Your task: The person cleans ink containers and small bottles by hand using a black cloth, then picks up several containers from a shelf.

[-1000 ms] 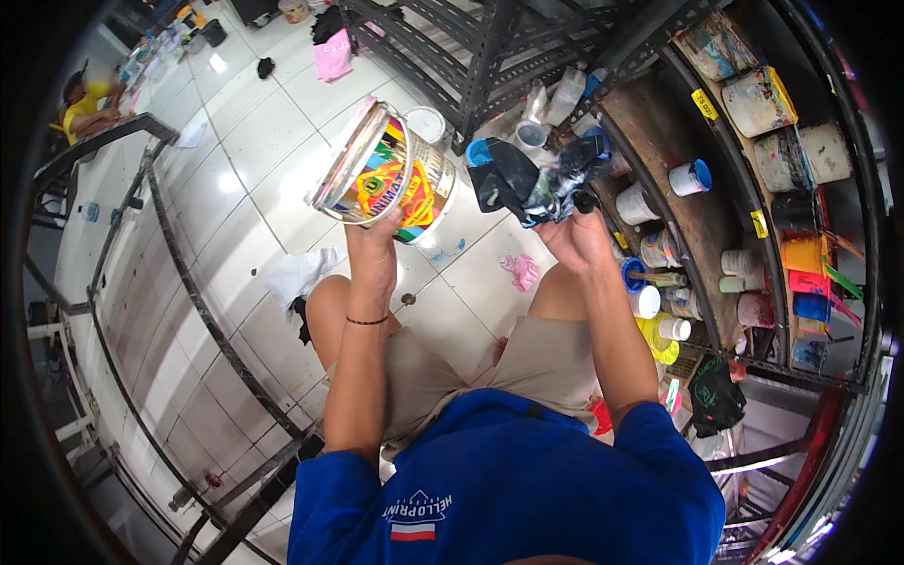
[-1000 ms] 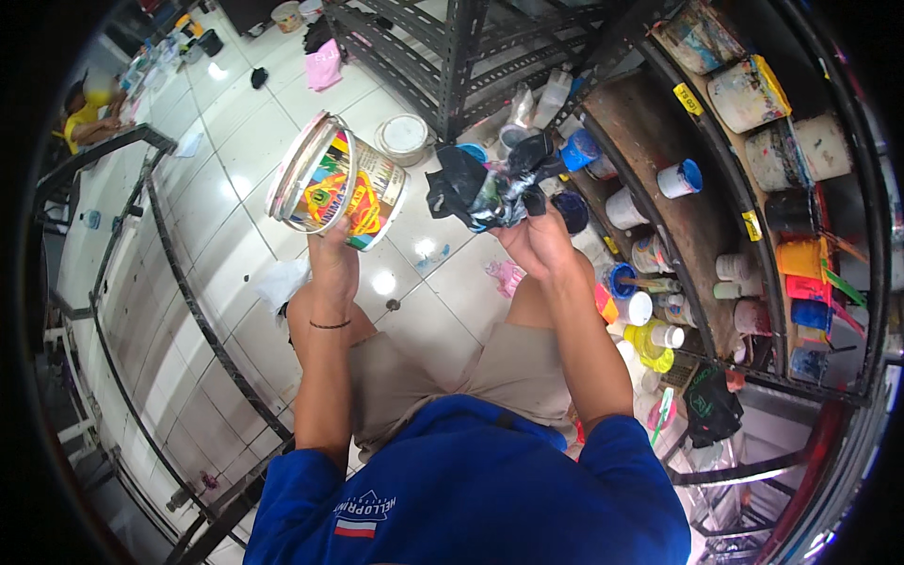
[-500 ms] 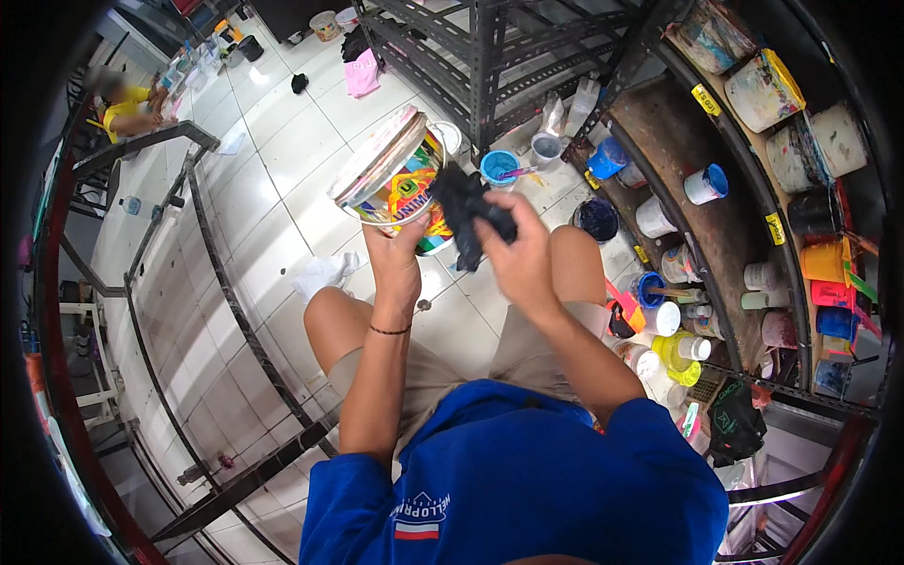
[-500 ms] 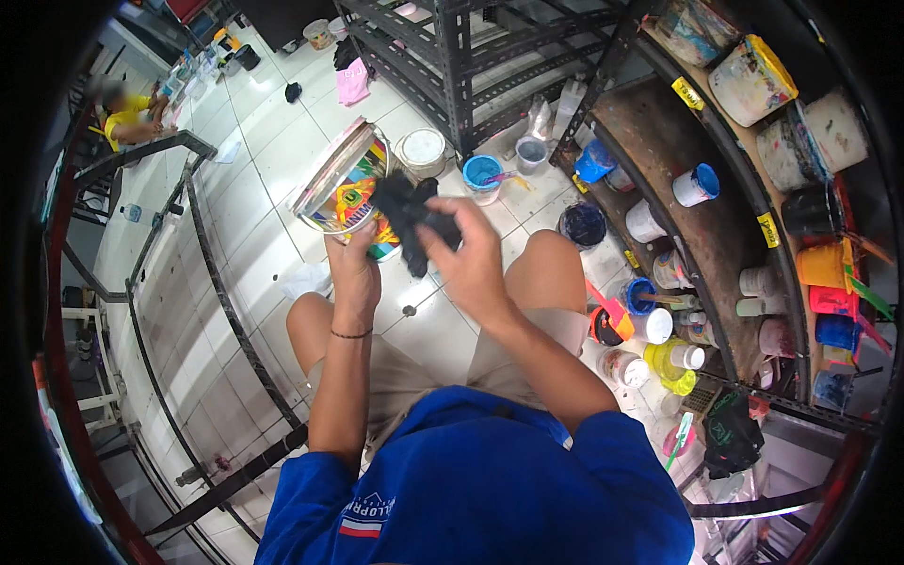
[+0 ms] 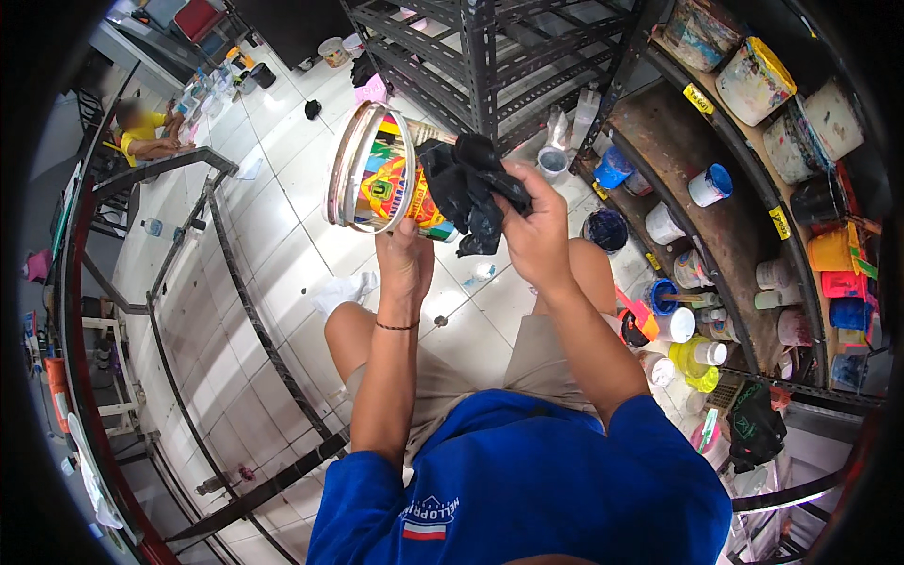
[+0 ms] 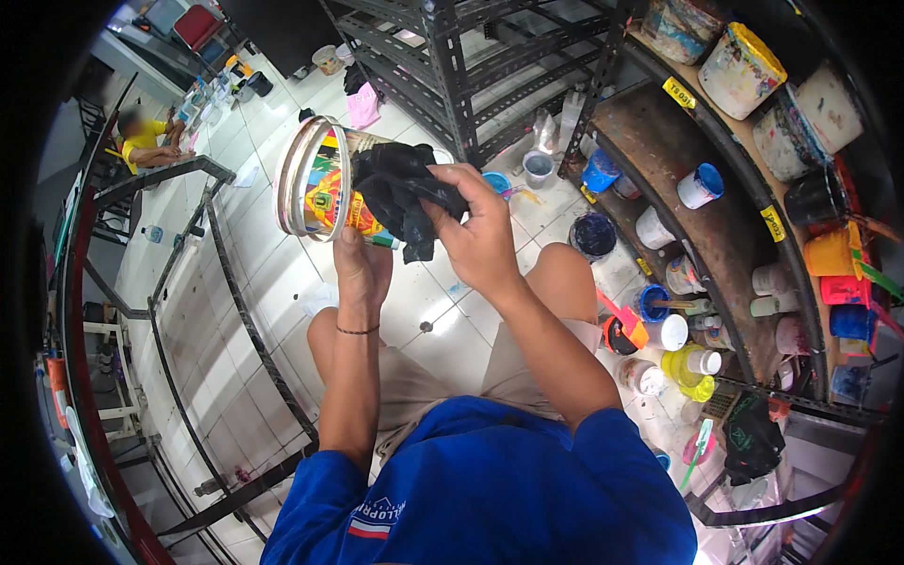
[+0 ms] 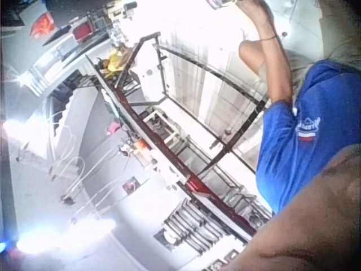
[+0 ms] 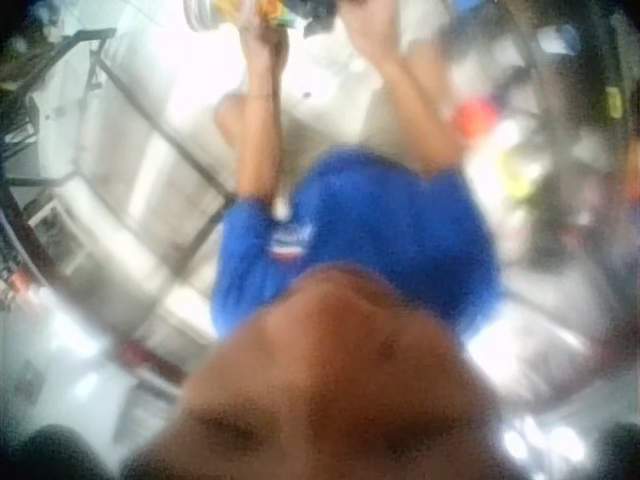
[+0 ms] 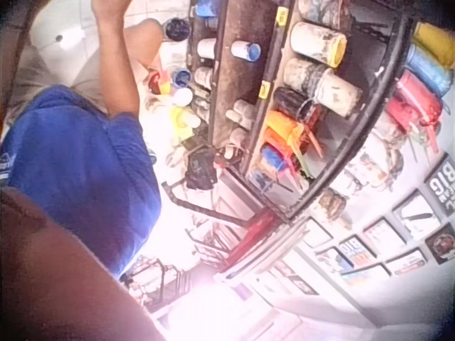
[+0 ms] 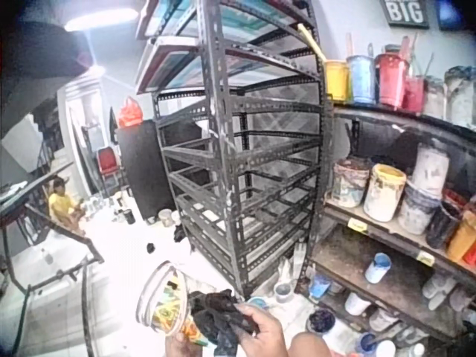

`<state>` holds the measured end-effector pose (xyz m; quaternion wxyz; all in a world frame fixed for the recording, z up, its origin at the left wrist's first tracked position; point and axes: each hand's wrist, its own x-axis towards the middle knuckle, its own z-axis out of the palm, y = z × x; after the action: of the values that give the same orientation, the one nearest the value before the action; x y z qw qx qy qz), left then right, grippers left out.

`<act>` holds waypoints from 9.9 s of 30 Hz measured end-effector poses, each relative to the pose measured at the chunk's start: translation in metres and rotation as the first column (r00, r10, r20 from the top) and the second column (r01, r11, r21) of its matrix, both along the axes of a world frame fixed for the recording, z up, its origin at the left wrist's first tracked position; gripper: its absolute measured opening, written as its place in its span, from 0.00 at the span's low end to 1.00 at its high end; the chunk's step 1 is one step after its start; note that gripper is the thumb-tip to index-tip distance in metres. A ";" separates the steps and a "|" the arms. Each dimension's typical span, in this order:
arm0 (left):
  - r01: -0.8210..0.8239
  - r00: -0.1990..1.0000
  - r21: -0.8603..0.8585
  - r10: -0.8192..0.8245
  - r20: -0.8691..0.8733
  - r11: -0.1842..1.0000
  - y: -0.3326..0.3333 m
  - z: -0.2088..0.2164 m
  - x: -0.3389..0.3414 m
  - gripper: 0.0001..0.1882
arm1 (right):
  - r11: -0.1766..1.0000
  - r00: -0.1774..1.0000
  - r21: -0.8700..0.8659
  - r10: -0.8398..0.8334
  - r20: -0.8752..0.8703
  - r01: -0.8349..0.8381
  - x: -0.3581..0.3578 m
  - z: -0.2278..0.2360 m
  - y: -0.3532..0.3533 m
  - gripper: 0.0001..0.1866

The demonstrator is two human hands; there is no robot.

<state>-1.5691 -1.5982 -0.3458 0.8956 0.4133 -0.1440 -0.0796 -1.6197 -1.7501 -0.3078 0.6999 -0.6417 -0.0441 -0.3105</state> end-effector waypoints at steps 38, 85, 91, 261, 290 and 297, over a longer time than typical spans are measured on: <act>0.070 0.994 -0.080 -0.076 -0.075 0.994 -0.014 0.076 -0.012 0.45 | 0.990 0.983 -0.078 -0.128 -0.132 0.119 -0.014 0.019 0.025 0.16; -0.028 0.972 0.237 -0.028 0.233 0.971 0.012 0.067 0.009 0.47 | 0.889 1.000 0.457 0.020 0.018 -0.026 0.016 0.055 -0.011 0.12; 0.015 0.986 0.262 -0.058 0.158 0.965 0.006 0.054 0.007 0.56 | 0.831 0.977 0.539 0.205 -0.065 -0.139 0.021 0.049 -0.021 0.13; -0.515 0.681 0.672 -0.221 0.698 0.532 0.037 0.008 -0.017 0.38 | 0.408 0.811 -0.801 0.564 -0.157 -0.439 -0.009 0.099 -0.007 0.11; -0.426 0.836 0.663 -0.011 0.548 0.615 0.027 0.014 -0.040 0.49 | 0.562 0.991 -0.819 0.118 -0.060 -0.117 0.004 0.078 0.010 0.09; -0.366 0.815 0.669 -0.125 0.566 0.647 0.036 0.006 -0.033 0.43 | 0.462 0.880 -0.787 0.427 -0.206 -0.408 -0.015 0.092 -0.008 0.11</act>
<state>-1.6024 -1.5619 -0.3399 0.5600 0.7592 -0.3266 0.0574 -1.6350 -1.7577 -0.2161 0.3803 -0.8548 -0.3437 -0.0810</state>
